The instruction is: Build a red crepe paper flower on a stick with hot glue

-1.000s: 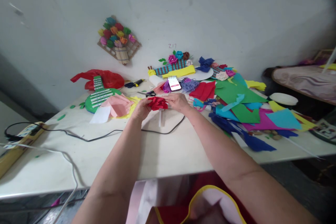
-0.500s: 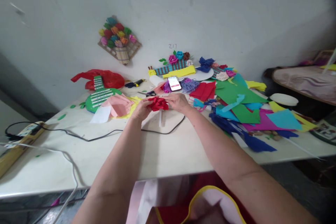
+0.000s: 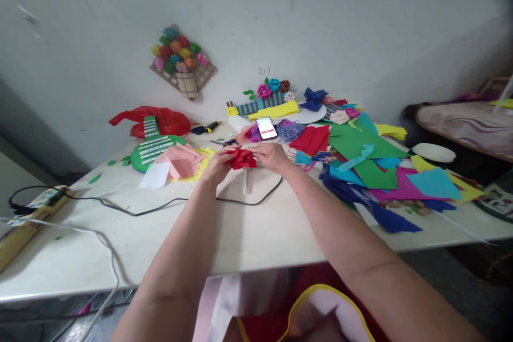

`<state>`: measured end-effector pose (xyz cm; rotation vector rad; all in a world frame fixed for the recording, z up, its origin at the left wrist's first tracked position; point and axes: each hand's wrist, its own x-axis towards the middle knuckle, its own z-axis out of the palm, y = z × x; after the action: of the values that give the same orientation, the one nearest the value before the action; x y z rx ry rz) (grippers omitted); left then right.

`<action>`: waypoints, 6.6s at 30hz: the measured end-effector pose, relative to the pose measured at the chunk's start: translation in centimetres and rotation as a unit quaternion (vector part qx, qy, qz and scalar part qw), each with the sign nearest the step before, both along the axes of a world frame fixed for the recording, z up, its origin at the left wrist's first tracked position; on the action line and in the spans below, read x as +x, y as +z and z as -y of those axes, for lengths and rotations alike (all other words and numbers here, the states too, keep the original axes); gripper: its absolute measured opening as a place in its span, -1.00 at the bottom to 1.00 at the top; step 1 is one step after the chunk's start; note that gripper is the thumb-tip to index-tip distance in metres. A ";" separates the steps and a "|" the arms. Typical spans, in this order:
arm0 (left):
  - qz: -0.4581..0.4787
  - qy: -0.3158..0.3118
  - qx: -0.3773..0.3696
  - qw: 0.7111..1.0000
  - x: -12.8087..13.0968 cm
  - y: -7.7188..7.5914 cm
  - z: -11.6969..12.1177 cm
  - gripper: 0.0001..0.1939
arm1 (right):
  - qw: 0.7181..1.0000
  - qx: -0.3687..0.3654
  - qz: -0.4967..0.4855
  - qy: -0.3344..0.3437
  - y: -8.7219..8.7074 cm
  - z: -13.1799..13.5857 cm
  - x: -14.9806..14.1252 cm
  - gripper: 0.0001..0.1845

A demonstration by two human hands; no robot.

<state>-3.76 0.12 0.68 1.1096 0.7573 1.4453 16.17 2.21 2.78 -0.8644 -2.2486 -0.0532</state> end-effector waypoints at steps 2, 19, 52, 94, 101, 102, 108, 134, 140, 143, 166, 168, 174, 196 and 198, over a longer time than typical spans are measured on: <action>-0.003 0.002 0.002 1.000 0.0 0.0 0.0 -0.71 | 1.000 -0.002 -0.002 0.005 0.0 0.0 0.0 -0.59; 0.019 -0.046 0.001 0.999 -0.4 0.2 0.1 -0.73 | 1.000 -0.006 0.005 0.009 -0.3 -0.3 0.2 -0.61; 0.004 -0.046 0.013 0.999 -0.2 -0.2 -0.1 -0.66 | 0.997 -0.062 -0.053 0.014 -0.2 0.0 0.2 -0.57; -0.025 -0.035 0.029 0.999 0.2 0.0 0.0 -0.62 | 0.998 -0.001 -0.063 0.026 -0.9 -0.4 0.0 -0.65; -0.015 -0.030 0.020 0.999 0.1 -0.1 -0.1 -0.63 | 0.998 -0.011 -0.058 -0.029 -0.8 -0.1 0.0 -0.68; -0.012 -0.027 0.020 0.999 0.1 -0.1 -0.2 -0.63 | 0.998 -0.014 -0.057 -0.039 -0.8 -0.1 -0.1 -0.69; -0.022 -0.039 0.026 0.999 0.0 -0.3 -0.3 -0.62 | 0.998 0.006 -0.058 -0.011 -0.8 -0.4 -0.1 -0.74; -0.036 -0.016 0.022 0.999 -0.2 -0.5 -0.4 -0.53 | 0.994 0.023 0.043 -0.096 0.0 0.7 0.2 -0.67; -0.030 0.004 0.031 0.999 -0.4 -0.6 -0.5 -0.56 | 0.985 0.008 0.086 -0.148 0.1 0.8 0.5 -0.61; -0.031 0.010 0.032 0.999 -0.5 -0.7 -0.5 -0.56 | 0.982 -0.002 0.093 -0.162 0.0 0.7 0.6 -0.56; 0.022 0.069 0.044 0.996 -0.7 -0.7 -0.7 -0.56 | 0.885 -0.235 0.124 -0.382 -1.4 -2.4 5.3 -0.54; 0.031 0.067 0.041 0.996 -0.7 -0.7 -0.7 -0.55 | 0.882 -0.247 0.129 -0.380 -1.6 -2.3 5.3 -0.55; 0.039 0.085 0.051 0.994 -0.9 -1.1 -1.2 -0.55 | 0.926 -0.107 0.095 -0.350 -1.8 -2.0 4.8 -0.56; -0.064 0.156 0.106 0.980 -0.5 -0.8 -0.9 -0.62 | 0.945 -0.144 0.178 -0.232 -1.9 1.0 -0.5 -0.56; -0.061 0.157 0.103 0.980 -0.5 -0.7 -0.8 -0.61 | 0.942 -0.148 0.156 -0.258 -1.7 0.7 0.1 -0.60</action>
<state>-4.26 0.95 -0.03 1.2884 0.9169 1.7634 16.27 1.47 1.05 -1.6983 -2.2850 -0.1002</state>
